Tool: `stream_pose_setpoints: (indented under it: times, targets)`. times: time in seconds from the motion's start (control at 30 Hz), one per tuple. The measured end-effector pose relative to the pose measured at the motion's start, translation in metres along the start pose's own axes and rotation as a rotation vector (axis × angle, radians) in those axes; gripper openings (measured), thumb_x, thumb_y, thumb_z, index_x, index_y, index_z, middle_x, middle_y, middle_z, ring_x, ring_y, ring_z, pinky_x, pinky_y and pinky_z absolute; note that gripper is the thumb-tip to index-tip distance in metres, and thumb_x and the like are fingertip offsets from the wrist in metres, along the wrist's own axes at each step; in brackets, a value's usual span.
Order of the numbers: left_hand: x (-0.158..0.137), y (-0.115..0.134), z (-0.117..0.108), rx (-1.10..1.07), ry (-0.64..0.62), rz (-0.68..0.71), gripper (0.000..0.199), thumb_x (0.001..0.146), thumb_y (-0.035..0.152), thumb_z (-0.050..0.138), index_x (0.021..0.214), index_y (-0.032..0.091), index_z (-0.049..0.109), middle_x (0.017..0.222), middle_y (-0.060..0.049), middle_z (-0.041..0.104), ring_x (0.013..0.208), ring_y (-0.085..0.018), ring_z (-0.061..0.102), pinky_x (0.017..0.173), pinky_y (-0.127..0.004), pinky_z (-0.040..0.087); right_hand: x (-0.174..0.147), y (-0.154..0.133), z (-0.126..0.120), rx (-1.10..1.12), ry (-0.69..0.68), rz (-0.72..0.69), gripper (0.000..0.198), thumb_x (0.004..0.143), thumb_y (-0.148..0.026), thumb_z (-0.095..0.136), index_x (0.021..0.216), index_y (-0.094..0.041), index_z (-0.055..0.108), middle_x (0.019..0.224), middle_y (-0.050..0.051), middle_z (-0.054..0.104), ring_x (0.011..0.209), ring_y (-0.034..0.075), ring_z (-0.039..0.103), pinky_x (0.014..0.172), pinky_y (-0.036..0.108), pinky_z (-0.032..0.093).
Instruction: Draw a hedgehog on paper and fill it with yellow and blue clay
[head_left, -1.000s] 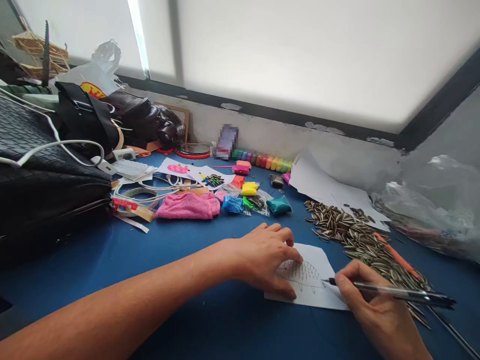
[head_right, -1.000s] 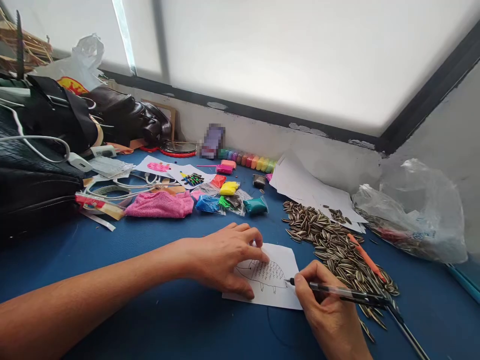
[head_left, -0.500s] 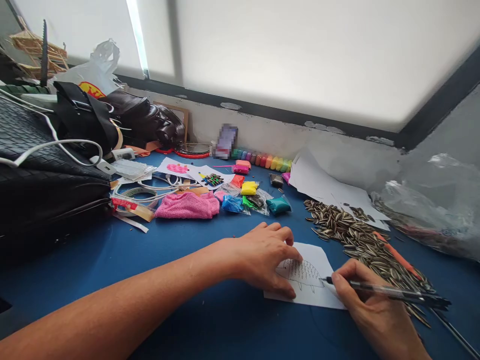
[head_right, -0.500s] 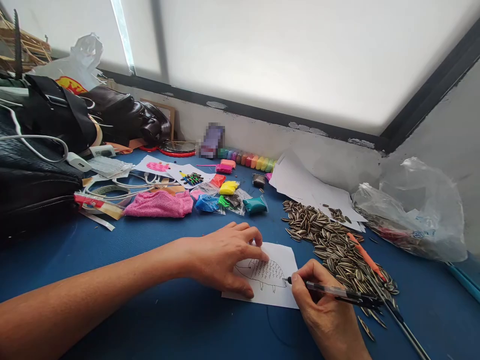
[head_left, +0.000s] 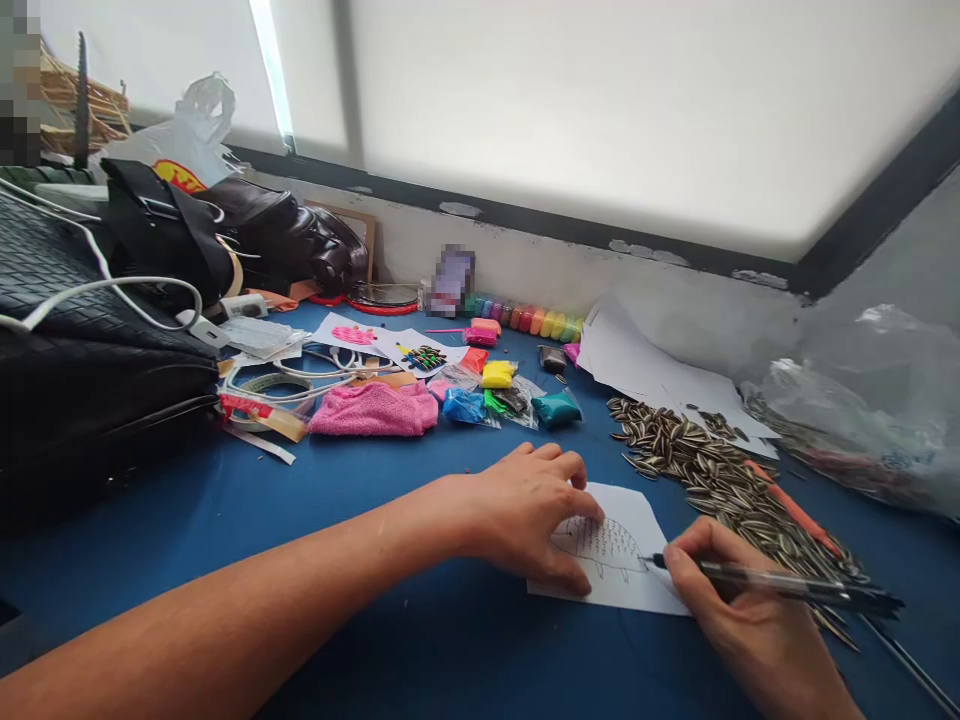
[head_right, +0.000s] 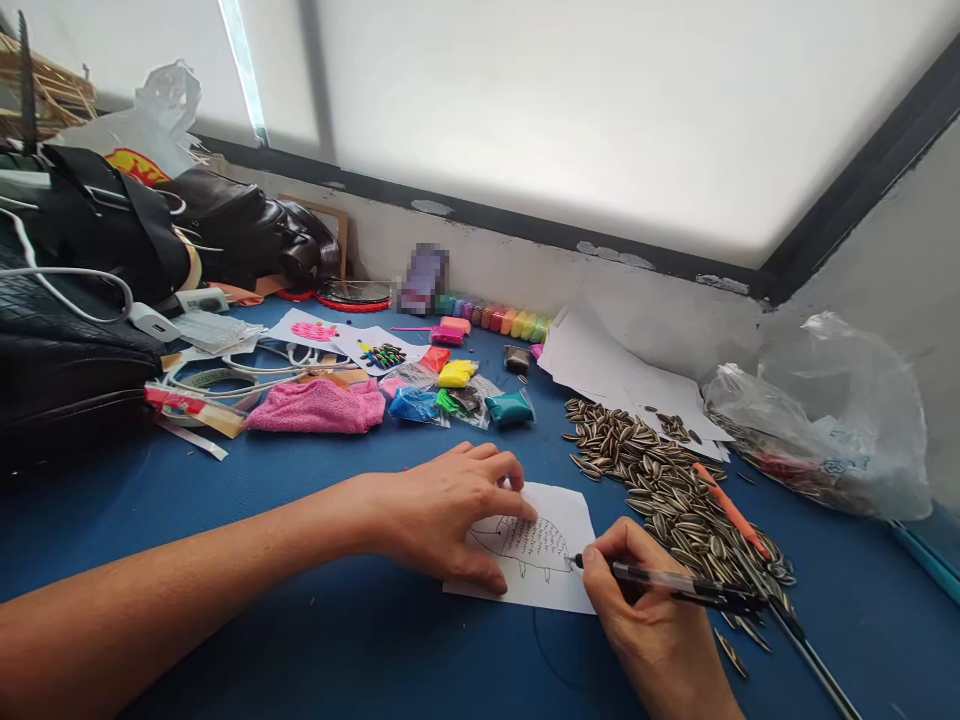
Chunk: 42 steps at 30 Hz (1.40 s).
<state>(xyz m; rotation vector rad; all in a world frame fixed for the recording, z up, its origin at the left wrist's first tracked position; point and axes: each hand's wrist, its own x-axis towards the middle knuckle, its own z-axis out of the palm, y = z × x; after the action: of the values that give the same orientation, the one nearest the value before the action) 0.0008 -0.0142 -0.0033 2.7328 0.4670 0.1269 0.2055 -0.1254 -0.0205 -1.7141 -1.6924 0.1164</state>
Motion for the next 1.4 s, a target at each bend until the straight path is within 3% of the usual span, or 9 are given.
stream_pose_setpoints:
  times: [0.5,0.63,0.73,1.03,1.2,1.4]
  targets:
    - [0.000,-0.003,-0.002,-0.048,-0.013,-0.001,0.059,0.077,0.054,0.070,0.126,0.024,0.061,0.127,-0.008,0.050,0.114,-0.025,0.047,0.099,-0.040,0.038,-0.003,-0.003,-0.004,0.041,0.074,0.009,0.027,0.081,-0.036,0.054,0.056,-0.025,0.051,0.048,-0.005,0.047,0.039,0.010,0.044,0.037,0.022,0.033]
    - [0.001,-0.008,-0.004,-0.116,-0.015,-0.022,0.046,0.084,0.040,0.066,0.125,0.022,0.061,0.128,-0.007,0.052,0.116,-0.023,0.048,0.102,-0.038,0.036,-0.007,-0.010,-0.003,0.045,0.073,0.097,0.025,0.082,-0.039,0.054,0.060,-0.026,0.052,0.052,-0.004,0.047,0.045,0.012,0.041,0.043,0.026,0.031]
    - [0.003,-0.012,-0.003,-0.157,0.023,-0.053,0.048,0.080,0.032,0.069,0.126,0.021,0.060,0.125,-0.007,0.055,0.112,-0.022,0.051,0.098,-0.035,0.039,-0.010,-0.019,-0.003,0.078,0.054,0.155,0.026,0.083,-0.041,0.054,0.062,-0.026,0.052,0.050,-0.005,0.044,0.045,0.012,0.039,0.042,0.027,0.029]
    - [0.004,-0.013,-0.001,-0.105,0.035,-0.159,0.049,0.074,0.046,0.072,0.113,0.019,0.064,0.114,-0.009,0.054,0.107,-0.024,0.050,0.091,-0.033,0.042,-0.018,-0.040,0.008,0.245,-0.062,0.270,0.030,0.085,-0.047,0.054,0.064,-0.026,0.053,0.050,-0.007,0.041,0.043,0.011,0.040,0.042,0.023,0.034]
    - [0.006,-0.014,0.001,-0.121,0.052,-0.161,0.049,0.072,0.046,0.074,0.110,0.018,0.063,0.111,-0.008,0.054,0.105,-0.023,0.050,0.089,-0.032,0.042,-0.011,-0.026,0.016,0.227,-0.217,0.099,0.031,0.087,-0.048,0.053,0.066,-0.025,0.056,0.047,-0.006,0.044,0.040,0.011,0.040,0.037,0.022,0.031]
    - [0.007,-0.018,0.003,-0.154,0.056,-0.179,0.047,0.071,0.046,0.074,0.107,0.018,0.062,0.110,-0.006,0.056,0.105,-0.022,0.049,0.089,-0.031,0.040,-0.007,-0.021,0.019,0.131,-0.147,0.061,0.030,0.089,-0.042,0.050,0.065,-0.024,0.052,0.053,-0.005,0.044,0.044,0.010,0.041,0.040,0.021,0.034]
